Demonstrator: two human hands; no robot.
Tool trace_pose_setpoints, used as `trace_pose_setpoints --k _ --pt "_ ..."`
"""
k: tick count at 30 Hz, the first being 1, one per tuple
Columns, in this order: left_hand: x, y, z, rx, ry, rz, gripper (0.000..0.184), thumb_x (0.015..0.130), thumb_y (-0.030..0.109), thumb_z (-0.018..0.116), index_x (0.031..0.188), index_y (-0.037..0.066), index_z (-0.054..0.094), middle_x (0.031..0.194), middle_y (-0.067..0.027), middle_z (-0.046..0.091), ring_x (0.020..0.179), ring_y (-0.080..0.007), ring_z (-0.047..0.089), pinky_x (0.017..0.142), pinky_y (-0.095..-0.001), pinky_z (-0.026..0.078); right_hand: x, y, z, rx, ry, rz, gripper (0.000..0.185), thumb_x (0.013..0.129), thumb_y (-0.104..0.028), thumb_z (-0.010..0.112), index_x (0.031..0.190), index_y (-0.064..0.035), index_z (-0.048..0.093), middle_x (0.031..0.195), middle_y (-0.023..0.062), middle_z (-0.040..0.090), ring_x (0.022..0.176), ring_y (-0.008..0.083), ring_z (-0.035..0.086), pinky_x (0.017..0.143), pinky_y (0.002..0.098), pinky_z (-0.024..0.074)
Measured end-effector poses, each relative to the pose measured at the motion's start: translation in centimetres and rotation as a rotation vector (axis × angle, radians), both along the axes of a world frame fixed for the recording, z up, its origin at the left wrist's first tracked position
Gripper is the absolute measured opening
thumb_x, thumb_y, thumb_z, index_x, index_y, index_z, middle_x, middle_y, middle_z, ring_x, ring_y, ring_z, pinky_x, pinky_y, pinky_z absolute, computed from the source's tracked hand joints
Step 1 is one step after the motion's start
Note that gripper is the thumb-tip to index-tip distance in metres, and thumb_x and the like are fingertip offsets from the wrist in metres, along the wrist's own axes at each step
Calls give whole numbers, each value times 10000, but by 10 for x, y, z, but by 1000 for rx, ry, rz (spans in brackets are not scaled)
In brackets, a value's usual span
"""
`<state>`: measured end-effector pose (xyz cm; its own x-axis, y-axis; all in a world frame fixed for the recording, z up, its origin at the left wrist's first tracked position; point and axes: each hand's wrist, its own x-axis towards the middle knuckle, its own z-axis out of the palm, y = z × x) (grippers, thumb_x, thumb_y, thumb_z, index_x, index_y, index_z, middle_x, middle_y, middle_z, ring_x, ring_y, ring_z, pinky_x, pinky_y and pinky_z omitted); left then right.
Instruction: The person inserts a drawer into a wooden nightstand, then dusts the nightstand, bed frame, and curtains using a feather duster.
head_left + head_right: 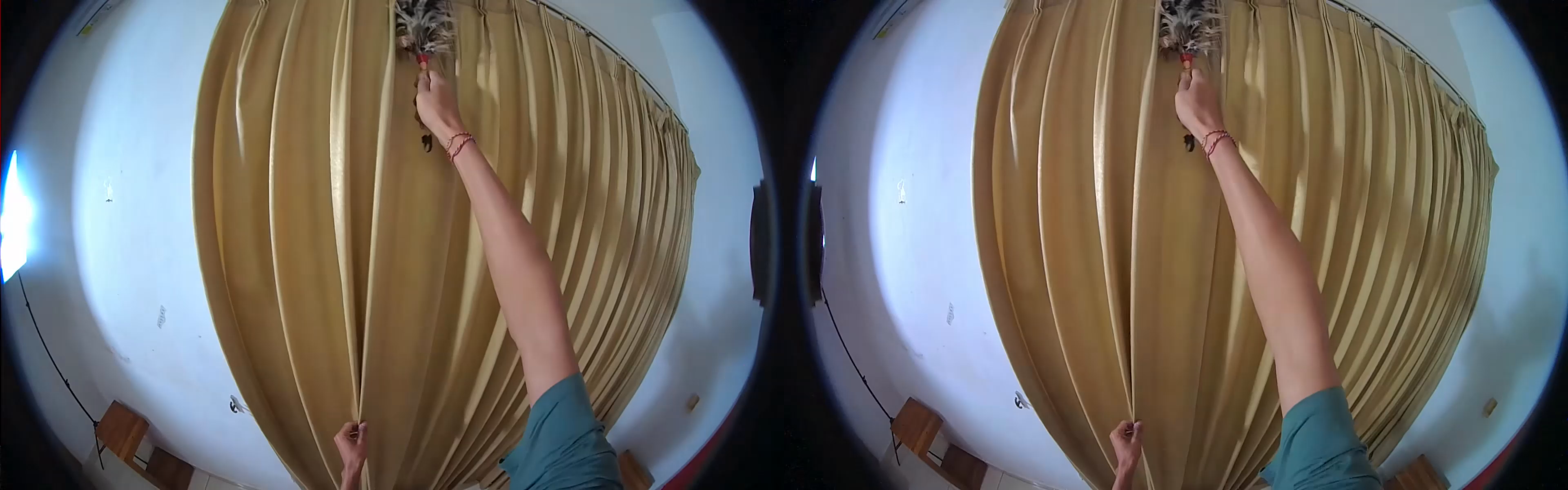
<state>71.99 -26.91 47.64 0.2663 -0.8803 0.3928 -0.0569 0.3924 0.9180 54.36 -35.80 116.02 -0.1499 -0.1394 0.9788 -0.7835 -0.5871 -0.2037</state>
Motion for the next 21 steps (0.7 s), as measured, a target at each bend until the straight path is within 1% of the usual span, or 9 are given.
trace_pose_setpoints --k 2,5,8,11,15,16,19,20,21 --pt "-2 0 -1 -29 -10 12 213 877 115 711 758 -39 624 620 -13 570 607 -64 507 549 -265 431 -1 9 9 -70 -70 44 355 1011 -271 401 1012 23 601 923 261 654 881 446 632 788 498 491" --pt "0 2 -2 18 13 -24 190 876 119 709 793 -44 655 643 -29 608 634 -77 549 581 -269 460 11 12 18 -30 -158 162 353 1014 -274 398 1026 20 592 852 228 651 756 385 650 674 472 511" --pt "4 -4 -13 20 -31 -12 199 867 142 726 908 -51 703 744 -124 700 693 -161 658 660 -317 529 17 50 18 122 -137 216 350 1016 -285 397 1052 7 587 776 185 642 615 306 650 537 427 513" --pt "6 -4 -16 18 -19 -17 193 864 134 726 911 -52 703 744 -128 700 697 -166 661 663 -319 530 21 56 27 65 -195 218 344 1014 -299 405 1062 -11 586 721 144 627 520 242 619 448 378 491" --pt "6 8 0 25 -38 -9 191 872 138 715 898 -51 697 732 -113 690 691 -152 647 659 -309 524 11 63 36 49 -288 264 355 1015 -313 406 1057 -11 588 730 130 628 527 231 617 433 362 490" --pt "7 10 -1 22 -33 -5 188 877 139 707 885 -48 692 716 -94 679 687 -133 633 653 -295 518 10 60 33 63 -329 291 365 1011 -323 414 1052 -6 591 769 169 649 624 295 653 534 409 521" --pt "9 13 0 21 -47 5 211 890 161 697 853 -46 679 698 -77 666 677 -115 616 640 -280 510 -10 45 10 -15 -19 39 363 1004 -319 427 1012 1 598 818 234 657 748 374 660 671 465 516" --pt "8 15 2 28 -58 7 225 893 171 695 843 -47 675 697 -78 665 673 -116 615 636 -280 509 -15 34 0 21 -103 125 357 1004 -289 420 978 14 606 862 276 650 842 429 639 750 500 480" --pt "7 18 5 43 -80 -2 239 895 182 695 839 -49 670 698 -80 664 673 -115 612 631 -280 506 -15 19 -16 -37 -146 98 353 1005 -279 417 973 17 607 856 275 648 823 409 644 731 488 480"
